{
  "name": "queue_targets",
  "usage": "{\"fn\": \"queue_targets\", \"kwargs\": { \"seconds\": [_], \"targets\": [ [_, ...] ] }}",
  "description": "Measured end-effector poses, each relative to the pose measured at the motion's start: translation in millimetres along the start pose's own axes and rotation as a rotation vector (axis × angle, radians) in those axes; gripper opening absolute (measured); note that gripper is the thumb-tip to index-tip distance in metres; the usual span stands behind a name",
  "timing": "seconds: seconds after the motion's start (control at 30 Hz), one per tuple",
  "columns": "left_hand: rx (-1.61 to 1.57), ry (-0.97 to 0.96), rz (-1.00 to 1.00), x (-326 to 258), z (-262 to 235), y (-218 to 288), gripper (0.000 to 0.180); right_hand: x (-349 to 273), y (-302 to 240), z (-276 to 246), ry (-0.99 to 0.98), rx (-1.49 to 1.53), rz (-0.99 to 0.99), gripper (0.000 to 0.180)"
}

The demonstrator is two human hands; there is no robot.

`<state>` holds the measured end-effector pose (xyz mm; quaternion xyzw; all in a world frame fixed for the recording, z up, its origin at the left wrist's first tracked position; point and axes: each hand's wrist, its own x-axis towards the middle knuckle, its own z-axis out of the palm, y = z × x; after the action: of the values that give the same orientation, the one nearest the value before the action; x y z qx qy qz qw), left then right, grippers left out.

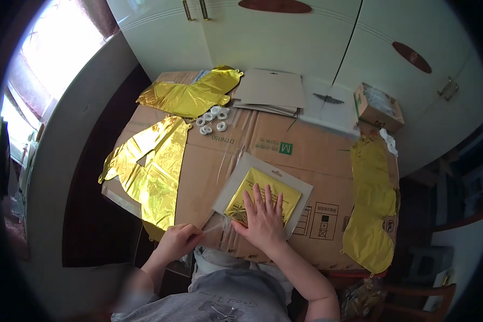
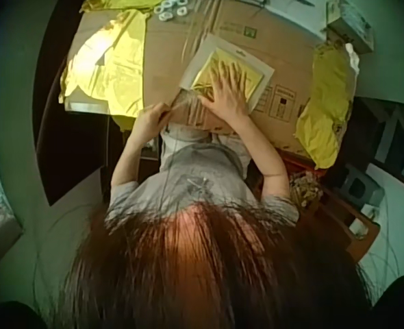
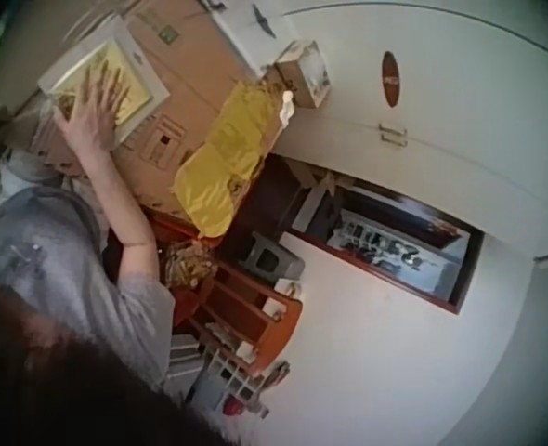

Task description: Folding foil balloons and placing them into plastic sleeves with cardboard inserts.

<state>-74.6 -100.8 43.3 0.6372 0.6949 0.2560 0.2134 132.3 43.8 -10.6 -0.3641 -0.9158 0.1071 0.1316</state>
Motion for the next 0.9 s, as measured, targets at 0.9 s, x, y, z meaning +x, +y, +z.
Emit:
{"fn": "queue_targets", "kwargs": {
  "seconds": [0.9],
  "targets": [
    [0.238,0.091,0.177,47.2,33.8,-5.4,0.012,-0.4,-3.3,-0.2,0.093,-0.007,-0.208,0.047]
  ]
}}
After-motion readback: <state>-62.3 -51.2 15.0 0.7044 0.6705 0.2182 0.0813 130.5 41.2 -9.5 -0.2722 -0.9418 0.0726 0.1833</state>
